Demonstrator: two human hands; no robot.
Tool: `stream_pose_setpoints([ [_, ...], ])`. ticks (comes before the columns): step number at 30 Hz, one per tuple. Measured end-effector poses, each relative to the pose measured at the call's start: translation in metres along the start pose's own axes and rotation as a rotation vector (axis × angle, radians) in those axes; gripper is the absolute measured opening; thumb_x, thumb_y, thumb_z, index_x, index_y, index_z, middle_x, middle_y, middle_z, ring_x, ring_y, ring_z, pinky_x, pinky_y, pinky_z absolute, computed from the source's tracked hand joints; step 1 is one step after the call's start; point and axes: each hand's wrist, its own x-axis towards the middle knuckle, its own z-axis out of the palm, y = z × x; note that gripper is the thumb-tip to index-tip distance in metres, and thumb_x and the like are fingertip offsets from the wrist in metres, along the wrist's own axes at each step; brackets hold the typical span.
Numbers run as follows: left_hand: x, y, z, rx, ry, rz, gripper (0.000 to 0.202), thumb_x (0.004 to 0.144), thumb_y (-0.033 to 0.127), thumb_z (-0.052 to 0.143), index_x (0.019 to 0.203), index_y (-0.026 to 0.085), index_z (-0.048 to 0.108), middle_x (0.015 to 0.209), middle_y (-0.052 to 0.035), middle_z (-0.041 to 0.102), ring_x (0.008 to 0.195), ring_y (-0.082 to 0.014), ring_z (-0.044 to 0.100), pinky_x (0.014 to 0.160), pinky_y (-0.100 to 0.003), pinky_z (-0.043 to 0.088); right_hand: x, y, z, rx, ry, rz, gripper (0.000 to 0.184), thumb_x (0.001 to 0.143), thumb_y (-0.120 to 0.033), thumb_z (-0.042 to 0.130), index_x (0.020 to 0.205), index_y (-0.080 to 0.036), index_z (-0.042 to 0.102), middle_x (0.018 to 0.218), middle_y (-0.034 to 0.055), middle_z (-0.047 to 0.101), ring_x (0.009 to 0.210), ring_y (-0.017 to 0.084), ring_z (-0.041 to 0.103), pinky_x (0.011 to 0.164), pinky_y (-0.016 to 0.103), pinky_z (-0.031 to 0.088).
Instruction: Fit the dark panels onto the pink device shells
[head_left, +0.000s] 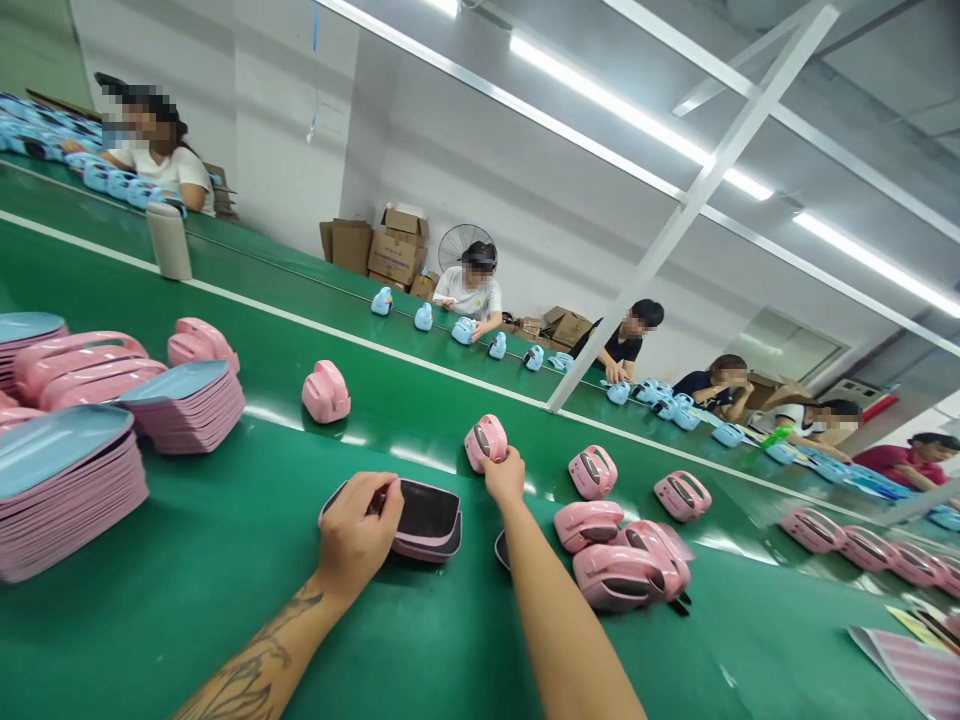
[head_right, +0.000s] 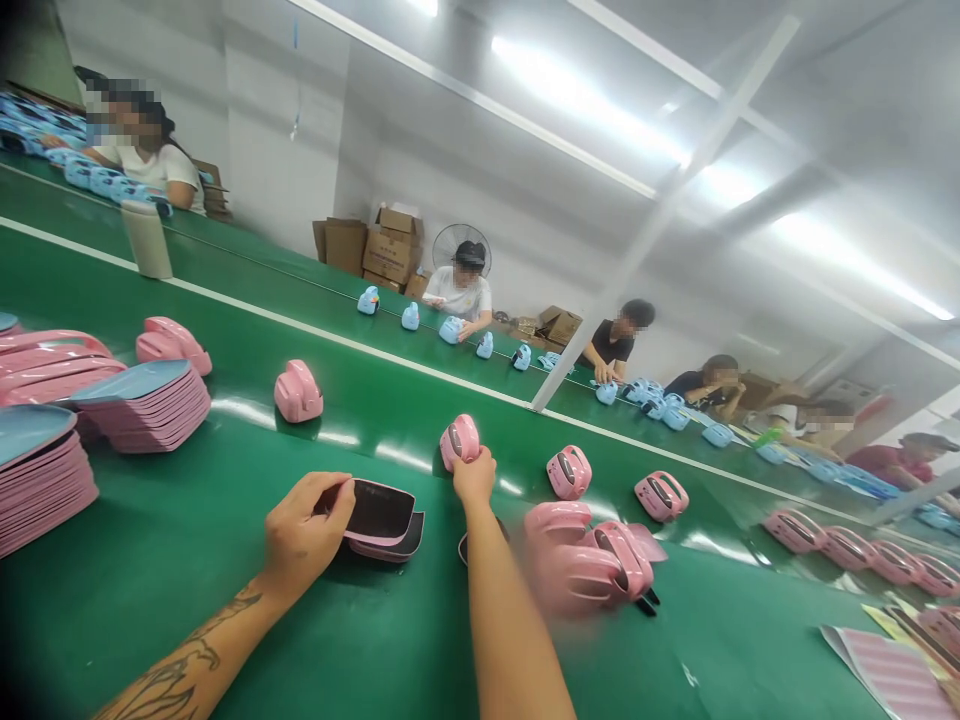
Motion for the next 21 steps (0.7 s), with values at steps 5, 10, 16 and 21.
stream_pose_setpoints([
  [5, -0.001, -0.002, -0.005, 0.014, -0.006, -0.242, 0.009, 0.094, 0.025, 0.064, 0.090, 0.020, 0.071, 0.083, -0.0018, 0.071, 0.072, -0.0173, 0.068, 0.074, -0.031, 0.055, -0.009, -0.027, 0.007, 0.165, 0.008, 0.047, 0.038, 0.101, -0.036, 0.067, 0.133, -0.018, 0.062, 0.136, 0.0112, 0.064, 0.114, 0.026, 0.068, 0.096, 0.048, 0.059],
  [10, -0.003, 0.002, -0.008, -0.113, -0.062, -0.513, 0.017, 0.094, 0.036, 0.065, 0.091, 0.021, 0.073, 0.082, -0.0029, 0.074, 0.072, -0.0201, 0.071, 0.071, -0.033, 0.057, -0.074, -0.037, -0.013, 0.447, -0.179, 0.025, 0.041, 0.102, -0.047, 0.062, 0.129, -0.016, 0.064, 0.124, 0.0096, 0.069, 0.104, 0.025, 0.071, 0.088, 0.043, 0.061],
  [16, -0.007, 0.026, -0.015, -0.236, -0.175, -0.532, 0.016, 0.092, 0.033, 0.064, 0.093, 0.019, 0.072, 0.083, -0.0039, 0.072, 0.072, -0.0186, 0.070, 0.068, -0.030, 0.058, -0.185, -0.011, -0.027, 1.074, -0.814, 0.224, 0.057, 0.090, -0.070, 0.064, 0.121, -0.023, 0.075, 0.128, 0.0107, 0.077, 0.113, 0.032, 0.073, 0.085, 0.043, 0.059],
  [21, -0.002, 0.057, -0.035, -0.300, -0.474, -0.418, 0.023, 0.098, 0.036, 0.057, 0.099, 0.020, 0.074, 0.089, -0.0059, 0.068, 0.080, -0.0190, 0.066, 0.074, -0.031, 0.056, -0.196, 0.000, -0.047, 1.427, -1.035, 0.457, 0.049, 0.087, -0.062, 0.070, 0.121, -0.027, 0.077, 0.139, 0.0104, 0.072, 0.130, 0.037, 0.066, 0.105, 0.054, 0.050],
])
